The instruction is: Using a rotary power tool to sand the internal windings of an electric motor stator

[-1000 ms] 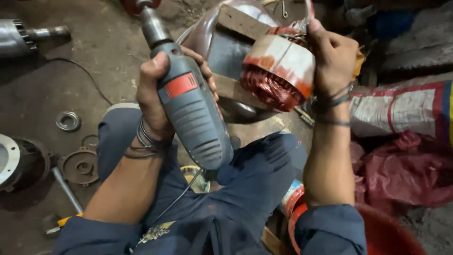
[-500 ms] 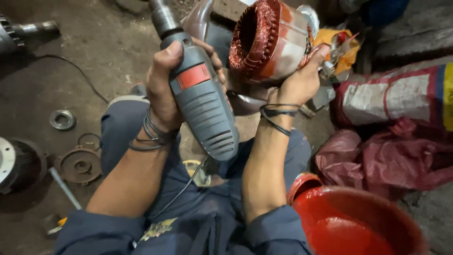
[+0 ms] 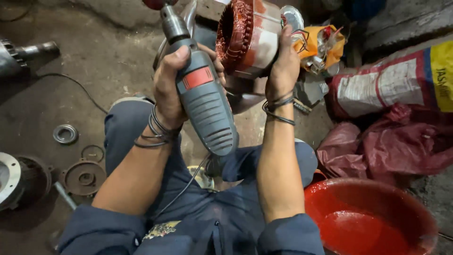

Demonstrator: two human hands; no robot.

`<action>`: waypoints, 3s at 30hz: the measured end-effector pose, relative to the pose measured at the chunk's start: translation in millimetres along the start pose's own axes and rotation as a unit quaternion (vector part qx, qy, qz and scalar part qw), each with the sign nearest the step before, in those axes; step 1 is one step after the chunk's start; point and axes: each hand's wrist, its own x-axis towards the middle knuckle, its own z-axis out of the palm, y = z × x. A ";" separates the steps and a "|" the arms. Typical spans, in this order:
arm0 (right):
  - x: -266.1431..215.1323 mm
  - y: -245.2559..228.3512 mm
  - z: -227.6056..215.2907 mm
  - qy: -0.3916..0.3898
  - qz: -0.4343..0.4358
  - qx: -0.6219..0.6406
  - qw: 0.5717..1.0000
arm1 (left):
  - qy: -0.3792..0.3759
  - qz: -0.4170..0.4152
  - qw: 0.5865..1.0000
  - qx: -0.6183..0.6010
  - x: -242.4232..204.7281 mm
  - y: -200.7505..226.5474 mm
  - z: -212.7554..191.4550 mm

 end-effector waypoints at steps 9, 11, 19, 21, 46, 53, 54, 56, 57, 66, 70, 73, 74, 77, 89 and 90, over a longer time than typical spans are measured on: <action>0.0 14.8 16.1 0.158 -0.100 -0.065 0.980 | -0.040 -0.016 0.999 -0.022 -4.1 -13.5 13.3; 10.9 33.5 17.0 0.187 -0.085 -0.071 0.976 | -0.032 -0.008 0.999 -0.004 -4.7 -19.8 9.3; -4.9 46.9 27.9 0.234 -0.218 -0.039 0.946 | 0.004 -0.011 1.000 0.021 12.5 -18.7 7.1; 4.2 50.1 20.0 0.214 -0.240 -0.049 0.946 | -0.009 -0.003 0.999 0.050 14.0 -17.5 10.0; -242.2 132.0 -77.2 0.134 -0.330 -0.162 0.920 | -0.036 -0.029 0.957 0.285 -13.3 -86.0 61.2; -219.1 56.4 -80.0 0.197 -0.259 -0.051 0.944 | -0.086 -0.044 0.970 0.223 16.5 -97.6 79.2; -217.7 45.4 -81.3 0.205 -0.268 -0.089 0.937 | -0.090 -0.054 0.974 0.203 19.2 -100.3 81.4; -216.1 36.3 -84.4 0.226 -0.255 -0.149 0.928 | -0.096 -0.051 0.979 0.174 25.7 -113.5 79.9; -215.9 32.8 -86.0 0.245 -0.241 -0.203 0.917 | -0.099 -0.046 0.982 0.151 27.6 -120.2 78.0; -220.1 -10.0 -86.0 0.141 -0.214 -0.262 0.930 | -0.132 -0.017 0.965 0.226 21.3 -81.0 84.9; -222.0 -17.3 -80.8 0.127 -0.195 -0.227 0.946 | -0.136 -0.017 0.982 0.128 23.8 -89.5 81.9; -222.2 -16.7 -83.9 0.120 -0.227 -0.268 0.928 | -0.138 0.012 0.961 0.240 22.3 -89.4 78.3; -225.8 -17.4 -82.5 0.117 -0.203 -0.261 0.936 | -0.126 -0.002 0.964 0.232 18.5 -86.2 78.3; -229.2 -21.3 -80.9 0.125 -0.206 -0.258 0.936 | -0.125 -0.015 0.973 0.195 15.0 -83.4 83.4; -214.5 -21.0 -83.2 0.088 -0.223 -0.217 0.946 | -0.134 0.037 0.971 0.195 30.1 -94.2 78.1; -209.4 -21.2 -85.6 0.074 -0.244 -0.205 0.945 | -0.151 0.091 0.965 0.194 35.2 -101.1 76.9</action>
